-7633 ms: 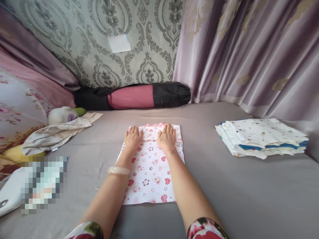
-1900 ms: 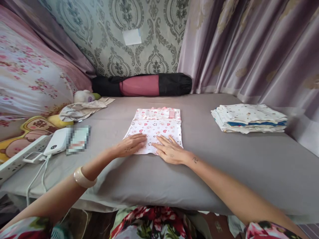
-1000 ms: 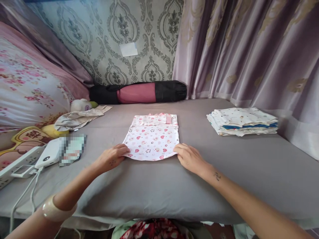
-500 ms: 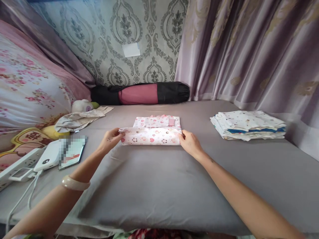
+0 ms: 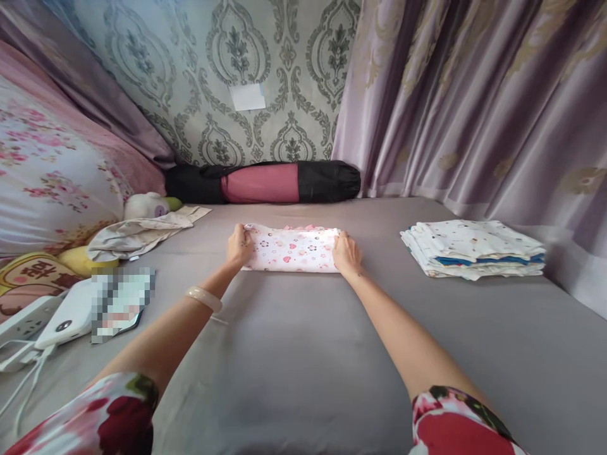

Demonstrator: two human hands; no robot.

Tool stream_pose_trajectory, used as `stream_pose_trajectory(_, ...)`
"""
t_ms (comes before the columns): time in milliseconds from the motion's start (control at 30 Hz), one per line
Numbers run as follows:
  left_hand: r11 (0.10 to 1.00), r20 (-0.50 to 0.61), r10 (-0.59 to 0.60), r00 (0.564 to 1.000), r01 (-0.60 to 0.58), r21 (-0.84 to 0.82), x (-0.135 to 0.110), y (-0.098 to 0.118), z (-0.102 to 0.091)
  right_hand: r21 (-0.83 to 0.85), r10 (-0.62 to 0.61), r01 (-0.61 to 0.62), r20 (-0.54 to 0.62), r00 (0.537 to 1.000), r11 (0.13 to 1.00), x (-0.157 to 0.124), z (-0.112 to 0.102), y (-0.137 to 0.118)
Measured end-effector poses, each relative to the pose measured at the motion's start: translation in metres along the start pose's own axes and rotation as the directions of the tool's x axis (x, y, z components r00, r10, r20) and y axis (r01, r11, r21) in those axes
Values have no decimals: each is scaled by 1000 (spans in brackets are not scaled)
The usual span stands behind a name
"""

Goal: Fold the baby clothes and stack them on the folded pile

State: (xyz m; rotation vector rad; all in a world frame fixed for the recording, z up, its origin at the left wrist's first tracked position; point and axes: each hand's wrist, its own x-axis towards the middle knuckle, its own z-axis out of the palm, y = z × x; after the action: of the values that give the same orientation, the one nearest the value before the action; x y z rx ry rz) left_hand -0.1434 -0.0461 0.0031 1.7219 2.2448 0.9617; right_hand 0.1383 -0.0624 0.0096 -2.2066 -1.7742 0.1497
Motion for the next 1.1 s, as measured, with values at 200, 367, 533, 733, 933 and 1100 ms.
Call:
stream_pose_trajectory(200,1000,-18,-16,1000,16,-24,16,1,13,-2,-15,15,-47,999,1000,17,5,-7)
stream_pose_trajectory(367,999,-16,-34,999,34,-17,23,0,21,3,2,-1,-44,999,1000,27,10,-9)
stream_pose_trajectory(533,997,24,-71,997,71,20,27,0,27,7,29,-28,-22,999,1000,32,16,-9)
stream_pose_trajectory(733,992,64,-117,991,114,51,27,0,33,-3,76,-76,-17,997,997,34,23,-7)
stream_pose_trajectory(933,987,49,-156,986,154,48,30,-3,37,30,102,-101,-22,995,994,39,29,-3)
stream_pose_trajectory(1100,986,27,-152,988,150,66,31,-11,37,26,108,-108,-5,994,994,39,29,-3)
